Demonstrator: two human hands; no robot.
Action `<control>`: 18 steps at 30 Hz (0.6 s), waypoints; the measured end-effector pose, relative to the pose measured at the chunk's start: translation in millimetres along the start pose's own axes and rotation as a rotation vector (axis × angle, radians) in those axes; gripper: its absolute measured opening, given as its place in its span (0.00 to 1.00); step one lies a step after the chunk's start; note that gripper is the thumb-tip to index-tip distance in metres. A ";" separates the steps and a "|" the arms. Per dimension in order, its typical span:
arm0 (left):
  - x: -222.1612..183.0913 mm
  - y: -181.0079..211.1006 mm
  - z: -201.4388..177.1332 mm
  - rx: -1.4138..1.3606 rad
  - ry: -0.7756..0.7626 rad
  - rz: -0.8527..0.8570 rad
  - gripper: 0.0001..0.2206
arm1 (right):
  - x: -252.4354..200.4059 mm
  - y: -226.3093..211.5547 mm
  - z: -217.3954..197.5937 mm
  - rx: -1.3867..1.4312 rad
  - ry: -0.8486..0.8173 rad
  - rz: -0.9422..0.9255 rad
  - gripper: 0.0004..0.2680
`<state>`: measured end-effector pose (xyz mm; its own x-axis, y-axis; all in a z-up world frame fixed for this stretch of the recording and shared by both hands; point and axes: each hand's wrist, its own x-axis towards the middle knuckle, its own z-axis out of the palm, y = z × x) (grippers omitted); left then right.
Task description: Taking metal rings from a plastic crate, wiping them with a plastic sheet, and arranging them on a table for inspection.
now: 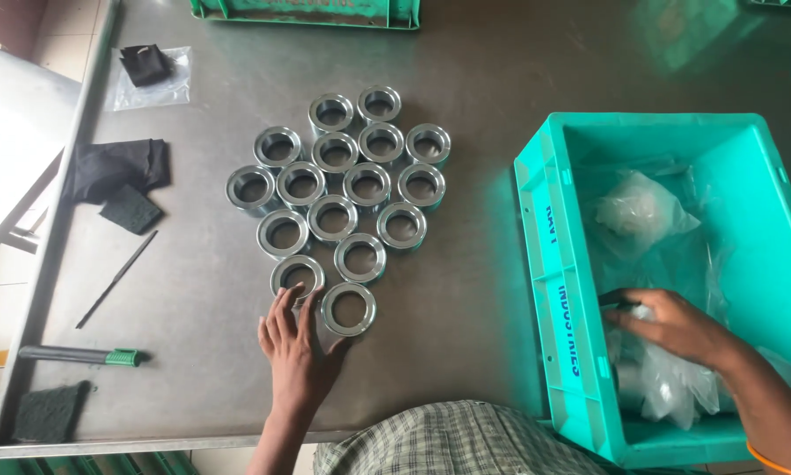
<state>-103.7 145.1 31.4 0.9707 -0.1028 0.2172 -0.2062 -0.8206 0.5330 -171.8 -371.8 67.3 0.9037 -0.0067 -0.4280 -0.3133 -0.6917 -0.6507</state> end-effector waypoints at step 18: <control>64.3 -20.0 -28.2 -0.156 -0.184 0.004 0.32 | 14.9 81.9 27.3 0.684 -0.101 0.273 0.19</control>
<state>-40.6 170.7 57.8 0.9729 -0.2188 0.0744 -0.2130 -0.7246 0.6554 -192.0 -408.8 -9.6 0.7470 -0.0245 -0.6643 -0.6642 -0.0709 -0.7442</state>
